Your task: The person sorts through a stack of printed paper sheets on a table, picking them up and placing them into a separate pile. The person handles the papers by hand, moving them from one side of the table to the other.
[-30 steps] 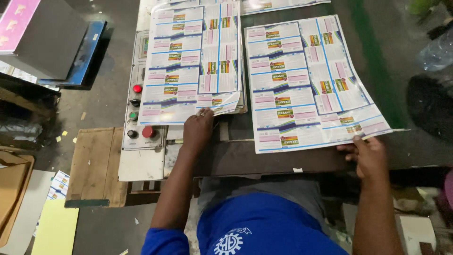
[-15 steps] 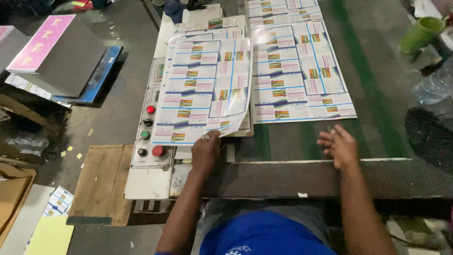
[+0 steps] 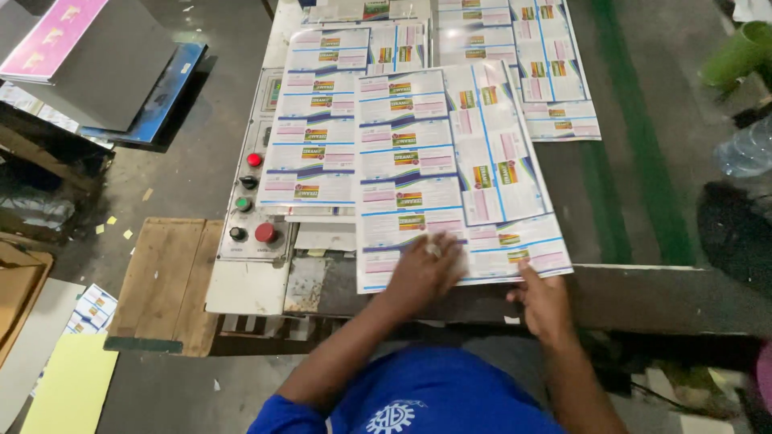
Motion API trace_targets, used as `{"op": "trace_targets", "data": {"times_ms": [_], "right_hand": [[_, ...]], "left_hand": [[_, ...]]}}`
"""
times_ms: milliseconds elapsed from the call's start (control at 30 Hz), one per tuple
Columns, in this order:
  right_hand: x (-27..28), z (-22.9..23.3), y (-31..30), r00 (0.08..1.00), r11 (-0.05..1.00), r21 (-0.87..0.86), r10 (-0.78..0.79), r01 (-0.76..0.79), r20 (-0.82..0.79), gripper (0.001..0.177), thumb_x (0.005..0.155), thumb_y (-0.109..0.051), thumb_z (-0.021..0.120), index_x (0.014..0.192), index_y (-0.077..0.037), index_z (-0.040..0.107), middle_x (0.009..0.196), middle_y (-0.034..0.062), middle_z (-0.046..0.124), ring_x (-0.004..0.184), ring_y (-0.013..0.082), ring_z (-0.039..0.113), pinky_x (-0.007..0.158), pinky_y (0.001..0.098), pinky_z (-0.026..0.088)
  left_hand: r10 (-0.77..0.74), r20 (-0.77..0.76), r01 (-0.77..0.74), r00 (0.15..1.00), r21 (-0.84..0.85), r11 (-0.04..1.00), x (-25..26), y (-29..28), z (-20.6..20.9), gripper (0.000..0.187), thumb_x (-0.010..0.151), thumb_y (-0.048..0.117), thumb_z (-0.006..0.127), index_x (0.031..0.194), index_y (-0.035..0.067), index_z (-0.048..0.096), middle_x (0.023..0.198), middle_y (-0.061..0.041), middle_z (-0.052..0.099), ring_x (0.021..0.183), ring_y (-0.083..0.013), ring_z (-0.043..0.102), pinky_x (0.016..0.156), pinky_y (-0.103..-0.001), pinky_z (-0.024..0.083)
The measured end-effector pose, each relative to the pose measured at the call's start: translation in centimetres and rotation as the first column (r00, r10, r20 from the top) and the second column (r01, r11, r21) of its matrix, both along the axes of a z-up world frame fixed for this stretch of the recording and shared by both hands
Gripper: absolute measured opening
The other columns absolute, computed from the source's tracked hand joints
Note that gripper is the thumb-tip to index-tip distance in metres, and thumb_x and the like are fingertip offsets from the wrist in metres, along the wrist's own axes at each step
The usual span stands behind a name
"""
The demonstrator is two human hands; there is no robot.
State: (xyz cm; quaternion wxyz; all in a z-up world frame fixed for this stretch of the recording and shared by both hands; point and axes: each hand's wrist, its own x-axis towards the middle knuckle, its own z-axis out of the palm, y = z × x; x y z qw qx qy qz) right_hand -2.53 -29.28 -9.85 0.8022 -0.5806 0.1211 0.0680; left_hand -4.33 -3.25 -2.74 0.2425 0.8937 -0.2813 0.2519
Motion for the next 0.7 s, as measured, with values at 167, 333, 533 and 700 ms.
{"op": "trace_targets", "data": {"times_ms": [167, 333, 533, 700], "right_hand": [[-0.1, -2.2, -8.8, 0.981, 0.978, -0.086, -0.185, 0.190, 0.066, 0.026, 0.100, -0.015, 0.065, 0.125, -0.007, 0.062, 0.104, 0.0034, 0.070, 0.079, 0.0141, 0.065, 0.052, 0.0298, 0.050], [-1.8, -2.9, -14.8, 0.970, 0.969, -0.100, -0.214, 0.225, 0.113, 0.026, 0.104, -0.015, 0.065, 0.128, -0.007, 0.062, 0.107, 0.0039, 0.070, 0.082, 0.0147, 0.065, 0.053, 0.0279, 0.049], [-4.3, -3.0, -17.0, 0.958, 0.947, -0.152, -0.274, 0.284, 0.084, 0.027, 0.104, -0.011, 0.064, 0.130, -0.006, 0.061, 0.109, 0.0061, 0.070, 0.082, 0.0162, 0.065, 0.052, 0.0303, 0.047], [-3.1, -3.8, -16.5, 0.950, 0.905, -0.292, -0.308, 0.309, 0.052, 0.028, 0.105, -0.014, 0.064, 0.131, -0.004, 0.063, 0.110, 0.0064, 0.071, 0.082, 0.0177, 0.066, 0.055, 0.0300, 0.049]], "left_hand": [[0.285, -0.037, -0.272, 0.958, 0.203, 0.941, 4.6, 8.7, -2.4, 0.050, 0.097, 0.032, 0.068, 0.133, -0.001, 0.058, 0.140, -0.023, 0.062, 0.134, -0.0403, 0.056, 0.114, -0.052, 0.042], [0.367, 0.112, -0.384, 0.923, 0.300, 0.873, 4.7, 12.2, -3.2, 0.087, 0.080, 0.053, 0.068, 0.135, -0.011, 0.048, 0.140, -0.035, 0.053, 0.136, -0.0518, 0.047, 0.109, -0.064, 0.033], [0.438, -0.025, -0.383, 0.899, 0.443, 0.811, 5.1, 14.5, -6.3, 0.063, 0.108, 0.042, 0.060, 0.154, 0.003, 0.042, 0.160, -0.021, 0.047, 0.153, -0.0368, 0.042, 0.123, -0.053, 0.031], [0.463, 0.110, -0.465, 0.880, 0.406, 0.787, 6.4, 15.6, -5.3, 0.067, 0.095, 0.039, 0.064, 0.146, -0.001, 0.048, 0.150, -0.024, 0.055, 0.140, -0.0381, 0.046, 0.113, -0.056, 0.034]]}}
